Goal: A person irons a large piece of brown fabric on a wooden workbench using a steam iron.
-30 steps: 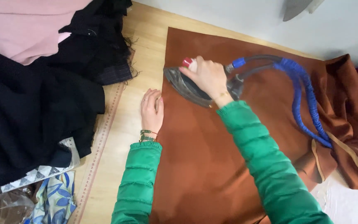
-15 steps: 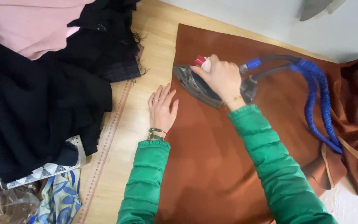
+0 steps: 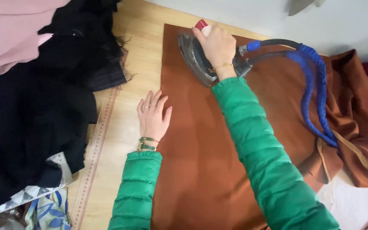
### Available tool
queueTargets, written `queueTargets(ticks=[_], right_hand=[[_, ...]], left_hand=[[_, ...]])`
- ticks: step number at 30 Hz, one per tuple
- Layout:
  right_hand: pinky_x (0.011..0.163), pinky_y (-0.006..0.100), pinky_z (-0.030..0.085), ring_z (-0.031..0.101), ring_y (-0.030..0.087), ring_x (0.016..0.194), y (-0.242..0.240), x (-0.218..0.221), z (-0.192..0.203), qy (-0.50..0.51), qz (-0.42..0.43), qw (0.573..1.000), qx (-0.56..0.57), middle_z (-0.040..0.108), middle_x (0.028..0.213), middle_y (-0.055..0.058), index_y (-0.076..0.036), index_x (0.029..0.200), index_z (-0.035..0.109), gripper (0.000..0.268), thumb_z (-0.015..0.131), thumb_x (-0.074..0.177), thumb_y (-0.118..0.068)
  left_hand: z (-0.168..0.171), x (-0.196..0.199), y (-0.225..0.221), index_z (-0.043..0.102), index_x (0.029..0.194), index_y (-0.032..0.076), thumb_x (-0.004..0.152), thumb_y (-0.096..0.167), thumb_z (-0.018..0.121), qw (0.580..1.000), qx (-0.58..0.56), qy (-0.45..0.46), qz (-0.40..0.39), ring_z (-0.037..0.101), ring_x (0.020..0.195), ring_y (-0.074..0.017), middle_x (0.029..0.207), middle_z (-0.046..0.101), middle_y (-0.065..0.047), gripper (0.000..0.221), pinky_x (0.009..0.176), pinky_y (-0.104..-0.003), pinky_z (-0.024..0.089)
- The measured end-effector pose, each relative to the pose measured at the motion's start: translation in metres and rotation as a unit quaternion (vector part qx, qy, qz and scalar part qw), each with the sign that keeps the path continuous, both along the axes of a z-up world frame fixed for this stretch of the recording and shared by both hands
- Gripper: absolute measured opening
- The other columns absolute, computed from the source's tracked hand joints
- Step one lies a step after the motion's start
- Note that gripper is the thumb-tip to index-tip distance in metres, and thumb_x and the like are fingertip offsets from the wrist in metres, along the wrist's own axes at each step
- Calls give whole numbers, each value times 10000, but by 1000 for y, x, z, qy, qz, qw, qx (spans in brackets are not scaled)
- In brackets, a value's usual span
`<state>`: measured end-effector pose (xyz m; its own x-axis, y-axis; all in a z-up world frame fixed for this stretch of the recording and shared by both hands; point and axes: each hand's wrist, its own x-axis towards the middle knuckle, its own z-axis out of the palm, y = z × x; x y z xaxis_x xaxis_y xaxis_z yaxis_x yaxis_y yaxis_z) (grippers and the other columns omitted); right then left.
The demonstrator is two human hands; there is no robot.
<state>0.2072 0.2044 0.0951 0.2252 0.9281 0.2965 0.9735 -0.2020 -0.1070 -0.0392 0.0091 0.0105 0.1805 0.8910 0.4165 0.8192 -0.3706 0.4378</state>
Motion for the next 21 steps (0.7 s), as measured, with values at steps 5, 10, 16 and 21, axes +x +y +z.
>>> queueTargets(ticks=[5,10,16,21], right_hand=[[600,536,527,716,426,738,-13,37,-7,26,-66,997,0,741,812,144,-92,899,685,775,551,916,-855],[652,588,530,717,481,793,-54,90,12,7,-93,995,-35,749,848,195,-80,945,683,843,497,933,-901],[795,584,497,673,507,970,-99,150,39,48,-103,989,-90,731,1005,253,-46,1068,705,787,489,989,-799],[726,572,494,680,496,865,-148,160,58,58,-38,986,-153,735,935,231,-84,1000,673,699,551,979,-772]], left_hand=[[-3,0,0,673,1268,178,1013,370,582,1000,-17,8,-7,469,1439,-317,1482,592,-21,333,1155,-520,299],[-5,0,0,682,1274,163,1010,421,608,1000,1,15,-7,477,1431,-324,1475,601,-36,377,1150,-537,315],[-3,2,3,688,1247,179,986,417,626,1000,14,17,4,482,1423,-302,1457,612,-33,359,1137,-512,321],[-5,2,2,704,1230,173,966,434,647,999,22,27,13,485,1419,-309,1431,631,-36,376,1119,-510,336]])
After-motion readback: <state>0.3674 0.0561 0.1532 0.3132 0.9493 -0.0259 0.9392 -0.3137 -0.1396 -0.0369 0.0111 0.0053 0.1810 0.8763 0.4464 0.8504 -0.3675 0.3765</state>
